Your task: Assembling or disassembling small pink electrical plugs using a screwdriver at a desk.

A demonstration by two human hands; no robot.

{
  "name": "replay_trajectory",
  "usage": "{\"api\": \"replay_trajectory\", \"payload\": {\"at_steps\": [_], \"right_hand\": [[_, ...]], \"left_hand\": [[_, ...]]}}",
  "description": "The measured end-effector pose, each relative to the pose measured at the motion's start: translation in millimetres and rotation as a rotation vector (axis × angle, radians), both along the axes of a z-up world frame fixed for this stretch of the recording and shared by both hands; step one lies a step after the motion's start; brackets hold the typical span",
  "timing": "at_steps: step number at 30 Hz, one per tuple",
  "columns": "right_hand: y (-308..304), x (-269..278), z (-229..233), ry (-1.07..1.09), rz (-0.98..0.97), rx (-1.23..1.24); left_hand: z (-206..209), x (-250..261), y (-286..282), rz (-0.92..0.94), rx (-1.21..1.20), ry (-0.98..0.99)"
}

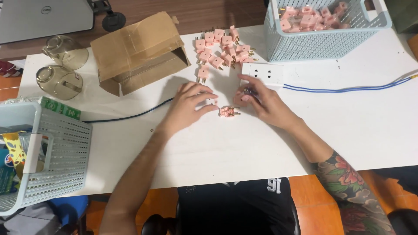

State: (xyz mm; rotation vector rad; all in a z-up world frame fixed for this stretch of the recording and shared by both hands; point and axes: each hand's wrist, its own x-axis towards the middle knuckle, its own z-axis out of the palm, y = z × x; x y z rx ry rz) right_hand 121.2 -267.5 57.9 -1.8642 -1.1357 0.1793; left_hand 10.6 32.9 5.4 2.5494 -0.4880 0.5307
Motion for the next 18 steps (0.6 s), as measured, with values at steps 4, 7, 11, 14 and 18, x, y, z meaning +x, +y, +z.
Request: {"api": "replay_trajectory", "payload": {"at_steps": [4, 7, 11, 14, 18], "right_hand": [[0.1, -6.2, 3.0, 0.08, -0.086, 0.182], [1.9, -4.3, 3.4, 0.101, -0.101, 0.28], [-0.8, -0.1, -3.7, 0.092, -0.162, 0.373], [-2.0, 1.1, -10.6, 0.116, -0.164, 0.428], [-2.1, 1.1, -20.9, 0.174, -0.133, 0.468]], "left_hand": [[-14.0, 2.3, -35.5, -0.016, -0.006, -0.016], [-13.9, 1.3, -49.3, -0.017, 0.005, -0.02], [-21.9, 5.8, -54.0, -0.023, 0.064, -0.07], [-17.9, 0.5, -55.3, -0.021, 0.053, -0.042], [-6.2, -5.4, -57.6, -0.015, 0.031, -0.013]]}}
